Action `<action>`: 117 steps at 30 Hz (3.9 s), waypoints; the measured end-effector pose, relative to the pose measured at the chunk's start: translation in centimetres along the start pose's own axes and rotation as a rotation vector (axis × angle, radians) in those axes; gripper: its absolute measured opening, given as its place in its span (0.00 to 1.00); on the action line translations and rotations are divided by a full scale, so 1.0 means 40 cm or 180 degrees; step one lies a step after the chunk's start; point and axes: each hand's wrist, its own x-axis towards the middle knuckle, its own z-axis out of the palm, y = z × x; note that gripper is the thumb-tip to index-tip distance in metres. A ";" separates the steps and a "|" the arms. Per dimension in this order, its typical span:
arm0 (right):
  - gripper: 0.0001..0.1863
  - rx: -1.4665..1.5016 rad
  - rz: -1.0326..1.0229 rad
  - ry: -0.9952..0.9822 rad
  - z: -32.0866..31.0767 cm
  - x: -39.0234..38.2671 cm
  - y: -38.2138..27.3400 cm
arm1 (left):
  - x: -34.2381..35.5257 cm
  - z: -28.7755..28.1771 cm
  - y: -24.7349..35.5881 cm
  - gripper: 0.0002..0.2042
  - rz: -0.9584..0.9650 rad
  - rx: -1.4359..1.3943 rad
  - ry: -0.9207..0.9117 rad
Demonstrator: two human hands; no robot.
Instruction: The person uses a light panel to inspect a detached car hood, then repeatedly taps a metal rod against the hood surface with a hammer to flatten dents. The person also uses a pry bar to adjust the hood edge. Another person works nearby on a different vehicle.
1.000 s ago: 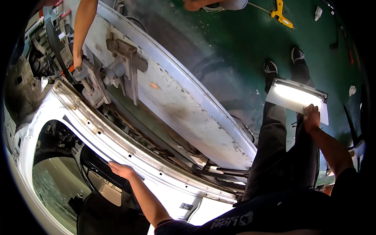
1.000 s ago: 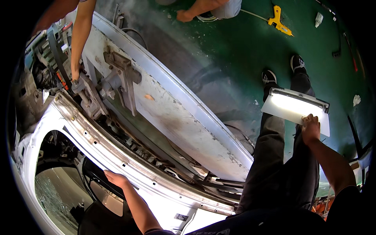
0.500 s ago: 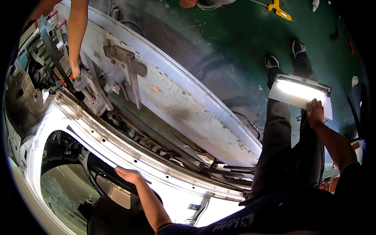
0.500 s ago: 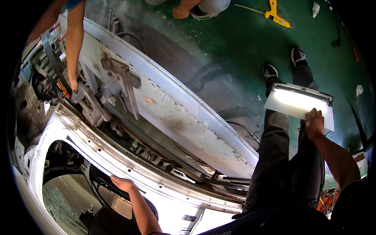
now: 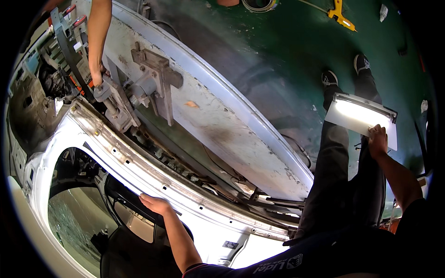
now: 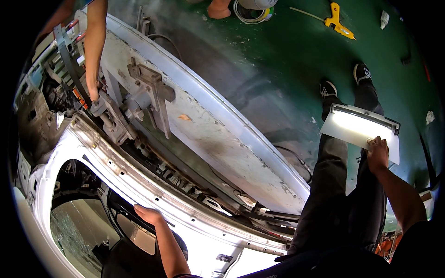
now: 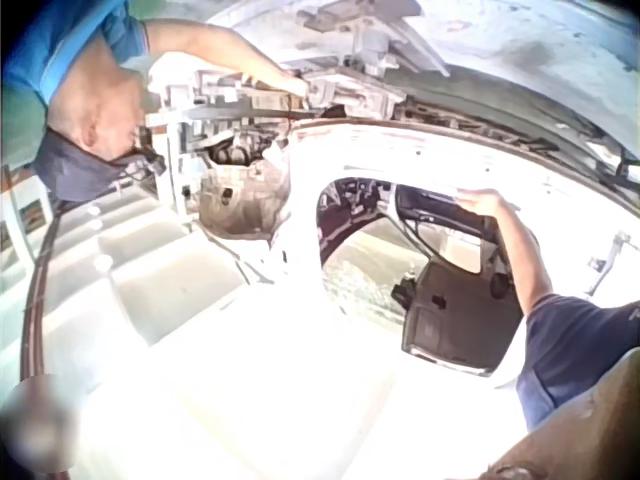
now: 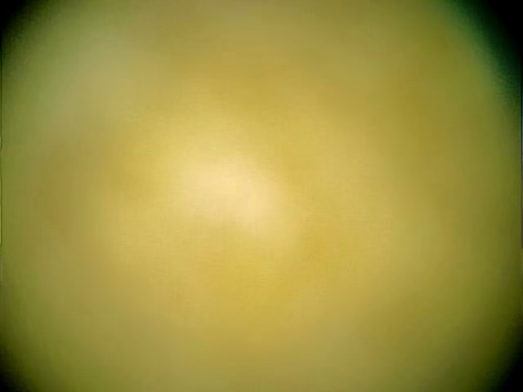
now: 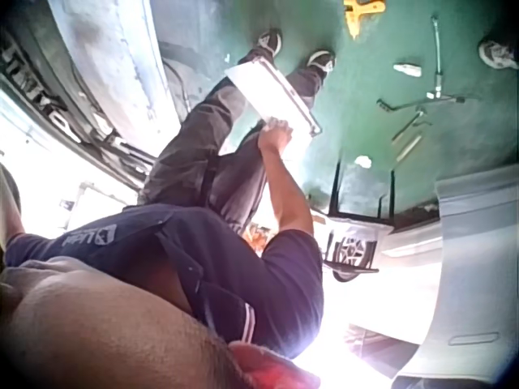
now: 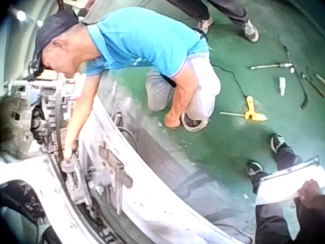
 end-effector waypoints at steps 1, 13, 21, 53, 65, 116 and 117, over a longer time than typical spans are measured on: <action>0.22 -0.0003 0.0017 0.0010 -0.003 0.001 -0.003 | -0.001 0.003 -0.001 0.33 0.0012 -0.0018 0.0030; 0.20 -0.0236 -0.0014 -0.0042 0.004 0.022 0.018 | 0.000 0.000 -0.003 0.35 0.0065 0.0514 0.0163; 0.19 -0.0368 -0.0029 0.0012 -0.003 0.025 0.013 | -0.012 -0.003 0.035 0.33 -0.0072 0.0686 0.0169; 0.20 -0.0654 -0.0205 -0.0027 -0.007 0.019 0.007 | -0.003 -0.011 0.010 0.33 -0.0034 0.0596 0.0153; 0.17 -0.1846 -0.0594 -0.0064 -0.044 0.059 0.038 | -0.007 0.012 0.001 0.26 0.0474 0.1061 0.0980; 0.21 -0.3170 -0.0926 0.0055 -0.428 -0.301 -0.756 | 0.004 -0.113 -0.028 0.40 -0.0715 -0.0825 0.0211; 0.22 -0.3161 -0.1014 0.0156 -0.438 -0.271 -0.723 | 0.010 -0.123 -0.023 0.40 -0.0726 -0.0879 0.0198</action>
